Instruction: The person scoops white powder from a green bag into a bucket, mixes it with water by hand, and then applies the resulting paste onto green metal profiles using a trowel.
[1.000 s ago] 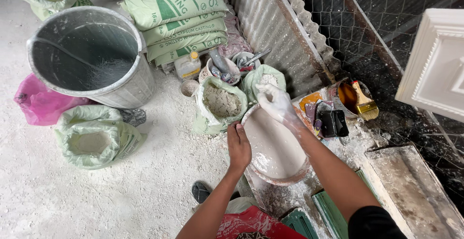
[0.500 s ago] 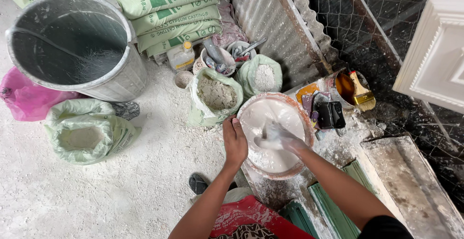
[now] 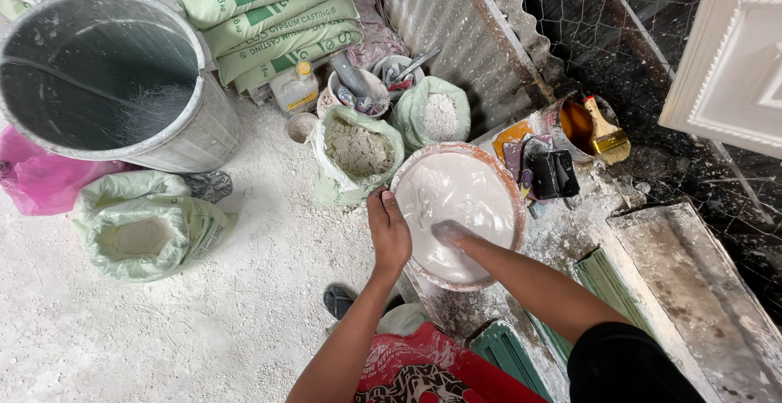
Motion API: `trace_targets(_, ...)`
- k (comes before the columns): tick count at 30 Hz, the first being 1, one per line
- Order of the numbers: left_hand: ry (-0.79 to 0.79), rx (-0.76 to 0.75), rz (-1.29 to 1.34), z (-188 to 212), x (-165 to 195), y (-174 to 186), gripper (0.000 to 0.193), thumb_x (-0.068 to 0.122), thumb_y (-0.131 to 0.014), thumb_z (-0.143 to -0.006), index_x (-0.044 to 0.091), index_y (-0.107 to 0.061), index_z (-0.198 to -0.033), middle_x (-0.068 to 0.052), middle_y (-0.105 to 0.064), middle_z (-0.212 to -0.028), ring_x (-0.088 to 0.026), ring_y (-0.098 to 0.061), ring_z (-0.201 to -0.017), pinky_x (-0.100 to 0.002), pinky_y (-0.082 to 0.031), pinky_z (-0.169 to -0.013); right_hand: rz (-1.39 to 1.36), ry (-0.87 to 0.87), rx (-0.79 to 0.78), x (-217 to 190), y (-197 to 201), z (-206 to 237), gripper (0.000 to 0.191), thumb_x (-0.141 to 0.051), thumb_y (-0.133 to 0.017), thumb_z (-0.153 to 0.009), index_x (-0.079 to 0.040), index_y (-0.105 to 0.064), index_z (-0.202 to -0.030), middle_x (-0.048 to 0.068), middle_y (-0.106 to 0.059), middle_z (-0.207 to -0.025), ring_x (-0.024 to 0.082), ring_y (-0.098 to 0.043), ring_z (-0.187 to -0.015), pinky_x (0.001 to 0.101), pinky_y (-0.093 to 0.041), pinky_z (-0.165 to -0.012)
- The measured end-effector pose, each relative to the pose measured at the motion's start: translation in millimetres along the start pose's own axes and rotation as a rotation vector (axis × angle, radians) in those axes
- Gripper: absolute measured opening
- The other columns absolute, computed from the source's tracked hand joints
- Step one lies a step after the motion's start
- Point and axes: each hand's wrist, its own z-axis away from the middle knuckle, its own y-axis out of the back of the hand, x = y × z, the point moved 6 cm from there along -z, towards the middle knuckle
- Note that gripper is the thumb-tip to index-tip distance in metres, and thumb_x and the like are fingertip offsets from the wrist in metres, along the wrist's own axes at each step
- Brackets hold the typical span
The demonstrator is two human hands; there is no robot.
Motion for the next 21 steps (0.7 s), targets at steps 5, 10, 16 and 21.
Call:
trace_targets(5, -0.012, 0.004, 0.004, -2, -4, 0, 0.043, 0.032, -0.035, -0.11, -0.003, -0.052, -0.126, -0.024, -0.06, -0.116, -0.035, -0.059, -0.108, -0.043, -0.044, -0.099, -0.184, 0.177, 0.135, 0, 25, 30, 0.029, -0.022, -0.064, -0.095, 0.002, -0.068, -0.111, 0.019, -0.07, -0.113, 0.027, -0.068, -0.1, 0.041, -0.056, -0.091)
trace_targets(10, 0.005, -0.009, -0.011, -1, -3, 0, 0.043, 0.033, -0.034, -0.111, -0.003, -0.052, -0.126, -0.024, -0.059, -0.116, -0.036, -0.059, -0.109, -0.044, -0.043, -0.1, -0.293, 0.195, 0.2, 21, 50, 34, 0.028, -0.021, -0.063, -0.096, 0.002, -0.07, -0.111, 0.019, -0.071, -0.113, 0.027, -0.069, -0.1, 0.0405, -0.057, -0.091)
trace_targets(16, 0.032, -0.036, -0.007, -1, 3, 1, 0.044, 0.034, -0.032, -0.11, -0.003, -0.051, -0.127, -0.023, -0.06, -0.115, -0.034, -0.06, -0.108, -0.044, -0.044, -0.099, -0.205, 0.052, 0.111, 42, 38, 20, 0.026, -0.019, -0.062, -0.097, 0.001, -0.072, -0.11, 0.018, -0.072, -0.113, 0.027, -0.07, -0.101, 0.0399, -0.057, -0.091)
trace_targets(21, 0.031, -0.037, -0.022, -1, 4, 1, 0.045, 0.034, -0.032, -0.11, -0.003, -0.051, -0.128, -0.023, -0.059, -0.116, -0.034, -0.059, -0.108, -0.044, -0.044, -0.099, 0.693, -0.062, -0.095, 29, 16, 7, 0.027, -0.018, -0.057, -0.103, 0.002, -0.073, -0.109, 0.019, -0.073, -0.111, 0.026, -0.071, -0.1, 0.0394, -0.056, -0.091)
